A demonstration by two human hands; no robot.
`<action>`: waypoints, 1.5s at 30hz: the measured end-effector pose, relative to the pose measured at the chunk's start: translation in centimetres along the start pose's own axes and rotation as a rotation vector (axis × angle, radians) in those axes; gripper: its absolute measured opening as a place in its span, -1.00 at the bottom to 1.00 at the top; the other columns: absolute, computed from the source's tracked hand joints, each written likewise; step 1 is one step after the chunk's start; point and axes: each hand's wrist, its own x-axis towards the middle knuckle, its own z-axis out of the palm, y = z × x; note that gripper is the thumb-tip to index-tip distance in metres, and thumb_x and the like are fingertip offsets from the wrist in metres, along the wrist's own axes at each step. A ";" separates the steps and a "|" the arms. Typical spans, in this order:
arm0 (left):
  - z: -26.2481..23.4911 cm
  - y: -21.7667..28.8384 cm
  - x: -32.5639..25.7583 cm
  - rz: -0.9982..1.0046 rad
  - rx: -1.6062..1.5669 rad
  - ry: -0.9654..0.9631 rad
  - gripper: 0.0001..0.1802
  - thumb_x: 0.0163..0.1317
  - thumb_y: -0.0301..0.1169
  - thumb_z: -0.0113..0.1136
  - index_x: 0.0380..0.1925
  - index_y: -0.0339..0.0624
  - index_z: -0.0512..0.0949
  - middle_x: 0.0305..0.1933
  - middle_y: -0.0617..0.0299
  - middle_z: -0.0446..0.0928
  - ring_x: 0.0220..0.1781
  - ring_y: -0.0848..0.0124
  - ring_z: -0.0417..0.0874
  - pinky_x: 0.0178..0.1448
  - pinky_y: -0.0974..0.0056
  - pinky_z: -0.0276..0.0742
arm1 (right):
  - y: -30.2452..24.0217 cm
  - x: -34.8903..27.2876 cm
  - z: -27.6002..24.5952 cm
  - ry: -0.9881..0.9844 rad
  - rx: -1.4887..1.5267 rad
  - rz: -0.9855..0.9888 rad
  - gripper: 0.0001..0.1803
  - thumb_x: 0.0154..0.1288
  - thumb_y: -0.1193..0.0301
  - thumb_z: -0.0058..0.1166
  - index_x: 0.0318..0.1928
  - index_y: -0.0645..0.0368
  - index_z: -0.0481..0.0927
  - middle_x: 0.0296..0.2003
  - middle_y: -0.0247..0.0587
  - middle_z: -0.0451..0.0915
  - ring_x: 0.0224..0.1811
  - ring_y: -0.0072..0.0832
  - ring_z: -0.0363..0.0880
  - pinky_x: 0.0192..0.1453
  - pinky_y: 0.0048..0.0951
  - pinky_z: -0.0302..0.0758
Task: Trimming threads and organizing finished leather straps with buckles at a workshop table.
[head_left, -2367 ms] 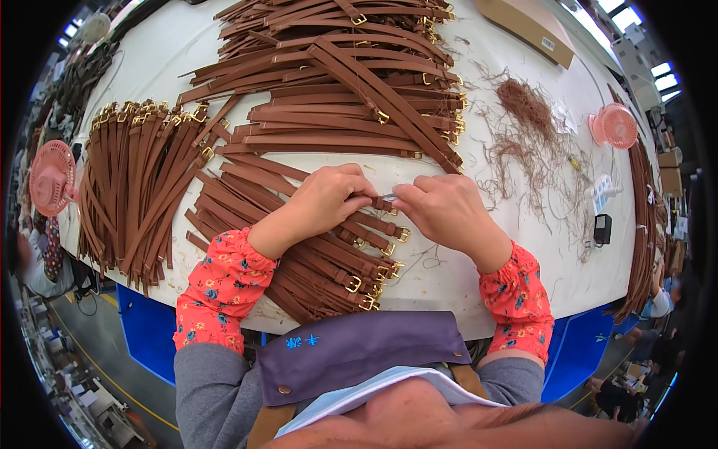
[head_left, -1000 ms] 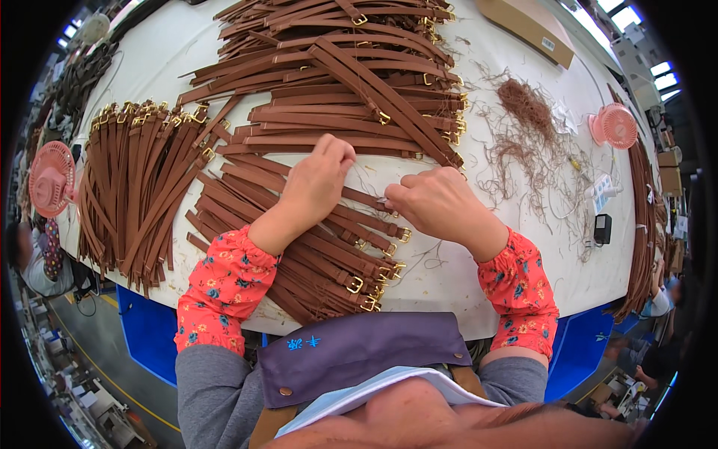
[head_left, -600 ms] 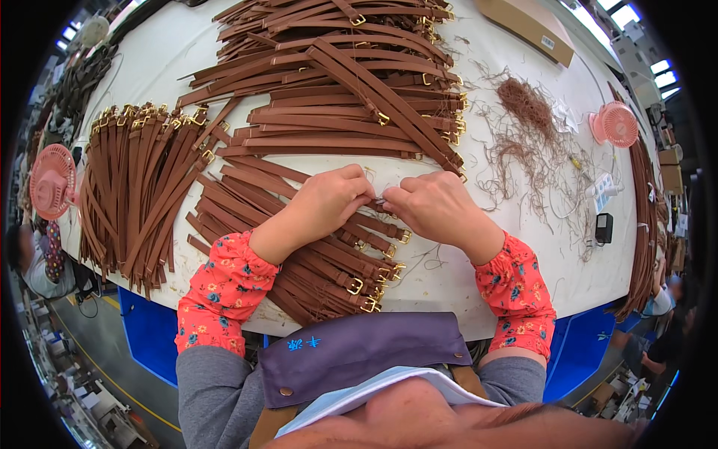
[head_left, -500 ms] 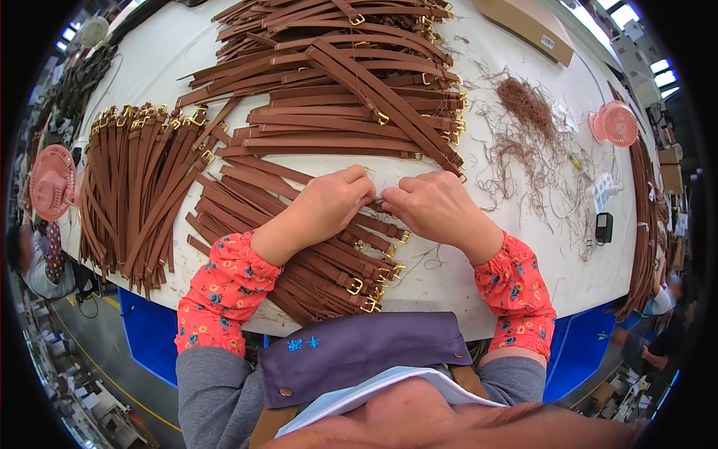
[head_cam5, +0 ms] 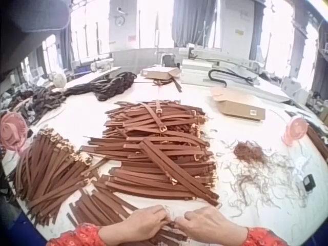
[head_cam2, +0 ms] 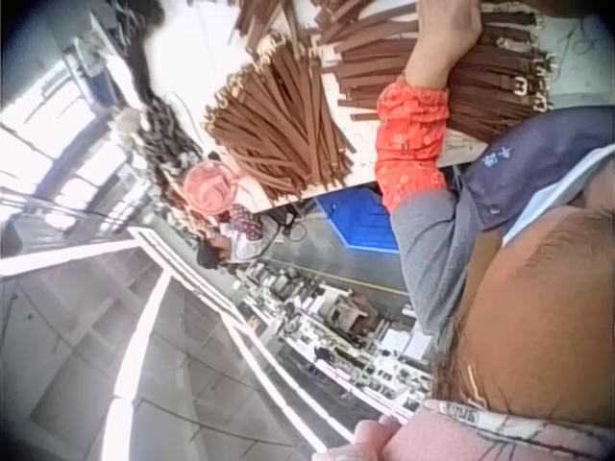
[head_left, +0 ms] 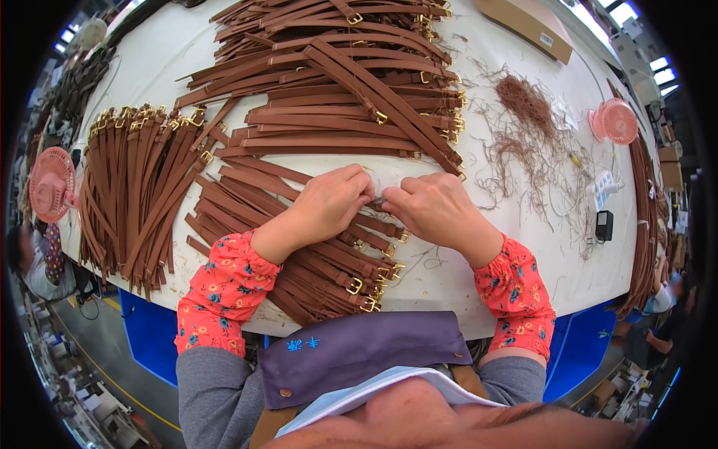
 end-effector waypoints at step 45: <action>-2.0 1.3 0.1 -0.113 -0.203 -0.127 -0.67 0.18 -0.59 0.41 -0.07 -0.20 0.55 -0.23 0.15 0.49 -0.23 0.35 0.61 -0.25 0.23 0.56 | 0.2 -3.1 0.9 -0.055 0.507 0.133 -0.66 0.05 0.54 0.28 -0.10 0.00 0.65 -0.41 -0.27 0.70 -0.37 -0.21 0.70 -0.32 -0.25 0.58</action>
